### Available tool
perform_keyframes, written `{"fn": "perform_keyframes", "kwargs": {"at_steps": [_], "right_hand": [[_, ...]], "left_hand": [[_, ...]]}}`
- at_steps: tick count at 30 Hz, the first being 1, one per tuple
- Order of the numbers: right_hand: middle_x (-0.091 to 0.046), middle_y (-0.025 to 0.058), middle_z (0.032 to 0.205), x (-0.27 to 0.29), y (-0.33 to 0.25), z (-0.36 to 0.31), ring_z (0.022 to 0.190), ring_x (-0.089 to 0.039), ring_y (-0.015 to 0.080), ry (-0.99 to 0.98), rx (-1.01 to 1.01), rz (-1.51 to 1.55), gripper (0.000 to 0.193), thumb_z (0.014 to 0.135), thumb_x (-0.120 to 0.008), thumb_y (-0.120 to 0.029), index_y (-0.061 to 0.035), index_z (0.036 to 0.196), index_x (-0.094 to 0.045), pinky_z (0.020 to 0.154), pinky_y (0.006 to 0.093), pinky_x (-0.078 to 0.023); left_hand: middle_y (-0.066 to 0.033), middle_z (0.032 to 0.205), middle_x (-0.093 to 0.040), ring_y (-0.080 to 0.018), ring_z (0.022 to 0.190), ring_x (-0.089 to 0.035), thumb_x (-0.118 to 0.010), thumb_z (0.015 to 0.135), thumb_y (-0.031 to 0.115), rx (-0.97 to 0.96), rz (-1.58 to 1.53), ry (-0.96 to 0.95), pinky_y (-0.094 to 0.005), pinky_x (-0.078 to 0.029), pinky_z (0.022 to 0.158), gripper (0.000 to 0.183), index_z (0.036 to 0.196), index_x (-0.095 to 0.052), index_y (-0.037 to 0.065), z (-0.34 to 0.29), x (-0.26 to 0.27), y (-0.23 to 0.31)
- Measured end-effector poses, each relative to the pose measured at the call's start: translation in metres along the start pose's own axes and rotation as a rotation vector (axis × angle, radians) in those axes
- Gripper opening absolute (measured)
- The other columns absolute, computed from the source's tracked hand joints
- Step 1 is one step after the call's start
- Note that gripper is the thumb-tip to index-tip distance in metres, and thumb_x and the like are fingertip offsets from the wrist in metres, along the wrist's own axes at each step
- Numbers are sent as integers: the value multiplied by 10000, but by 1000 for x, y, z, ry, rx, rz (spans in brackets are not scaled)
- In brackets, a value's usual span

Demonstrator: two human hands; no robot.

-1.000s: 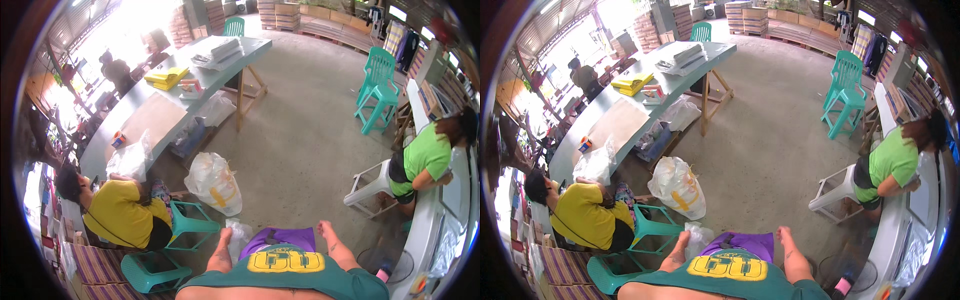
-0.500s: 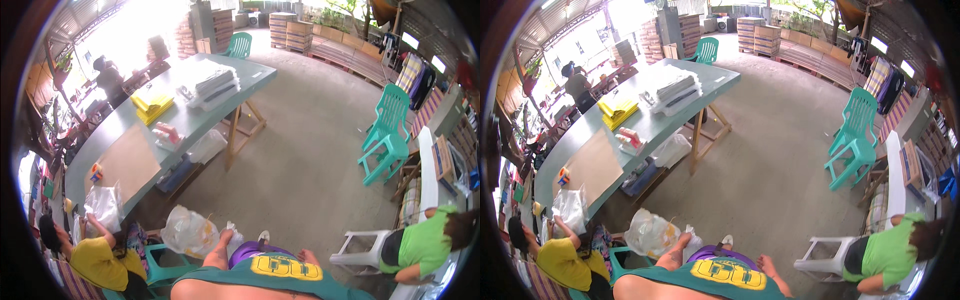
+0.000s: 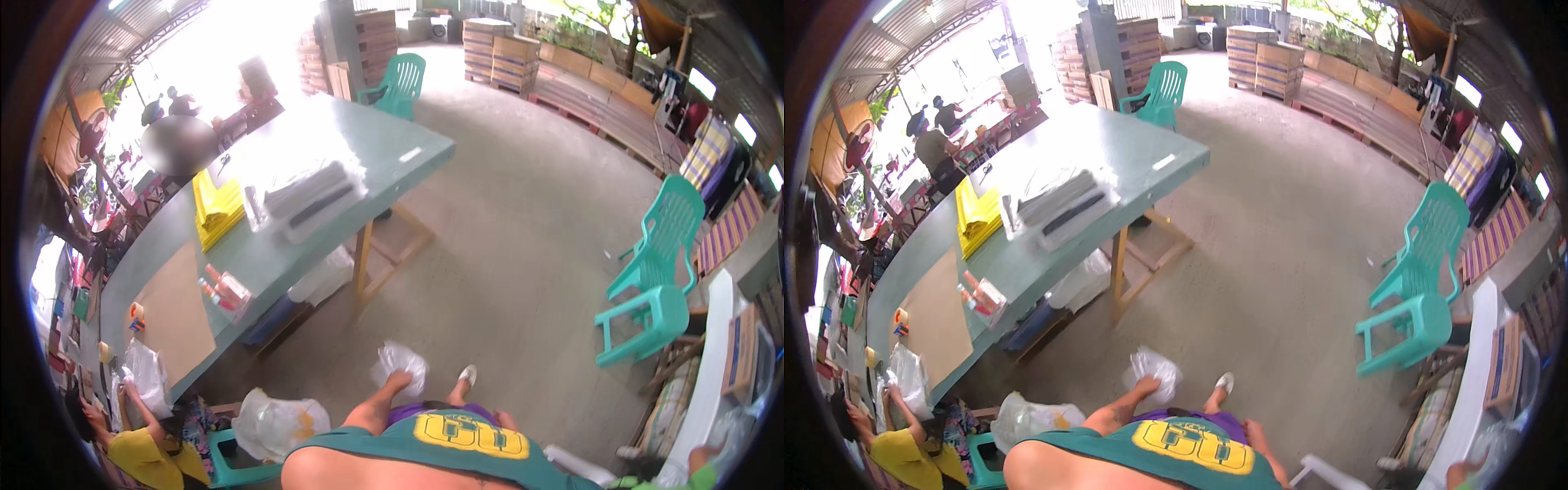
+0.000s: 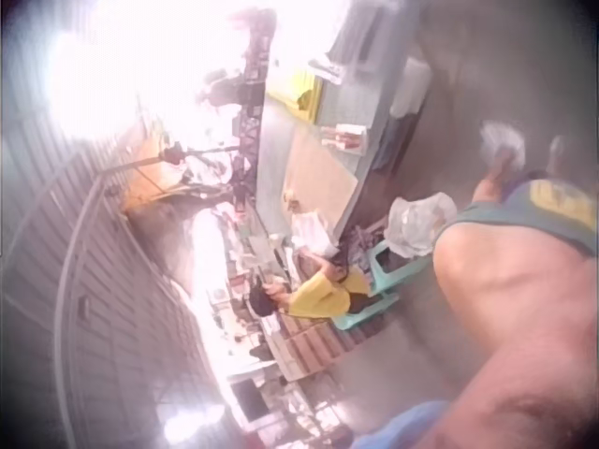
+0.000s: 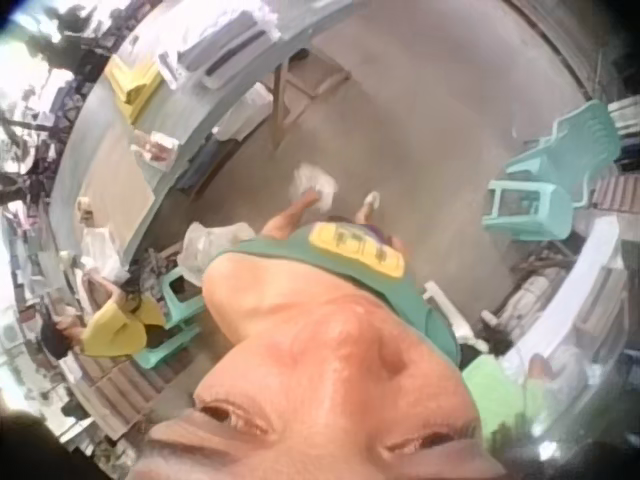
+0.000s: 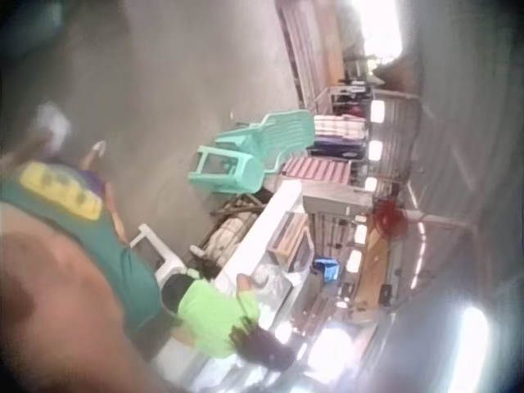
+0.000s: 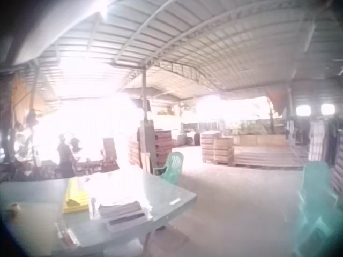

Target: The person places black and white illustration boards into individual clear plastic bags, folds the tops over, and stacks them on a table.

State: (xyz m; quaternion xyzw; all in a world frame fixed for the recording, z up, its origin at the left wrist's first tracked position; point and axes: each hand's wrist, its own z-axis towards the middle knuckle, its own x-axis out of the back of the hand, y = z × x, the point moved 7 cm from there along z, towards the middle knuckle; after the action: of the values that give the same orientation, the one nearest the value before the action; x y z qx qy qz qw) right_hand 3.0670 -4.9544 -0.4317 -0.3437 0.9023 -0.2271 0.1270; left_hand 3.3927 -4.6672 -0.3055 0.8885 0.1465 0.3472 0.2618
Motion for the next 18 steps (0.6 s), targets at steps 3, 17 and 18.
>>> {"fn": "perform_keyframes", "kwargs": {"at_steps": [3, 17, 18], "right_hand": [[-587, 106, 873, -20, -98, 37, 830, -568, 254, -53, -15, -42, 239, 872, -521, -257, -30, 939, -550, 750, 399, -465], [-601, 50, 856, -79, -504, 202, 761, -575, 215, -14, 94, -40, 220, 865, -495, -213, -98, 1041, -557, 595, 405, -442], [-600, 64, 859, -77, -522, 217, 779, -575, 232, -55, 81, -112, 210, 868, -495, -220, -73, 1001, -564, 606, 411, -447]], "left_hand": [[-287, 1108, -579, -403, 1077, -557, -484, 769, 334, 196, 10, 162, -435, -431, 915, 491, 1021, -628, -61, 28, 21, -21], [-254, 1177, -561, -378, 1122, -537, -463, 784, 342, 280, -58, 107, -424, -409, 952, 494, 1080, -625, -20, 307, 104, 180], [-252, 1181, -559, -376, 1123, -538, -467, 785, 343, 241, -34, 75, -426, -410, 950, 492, 1083, -625, -15, 334, 111, 216]]}}
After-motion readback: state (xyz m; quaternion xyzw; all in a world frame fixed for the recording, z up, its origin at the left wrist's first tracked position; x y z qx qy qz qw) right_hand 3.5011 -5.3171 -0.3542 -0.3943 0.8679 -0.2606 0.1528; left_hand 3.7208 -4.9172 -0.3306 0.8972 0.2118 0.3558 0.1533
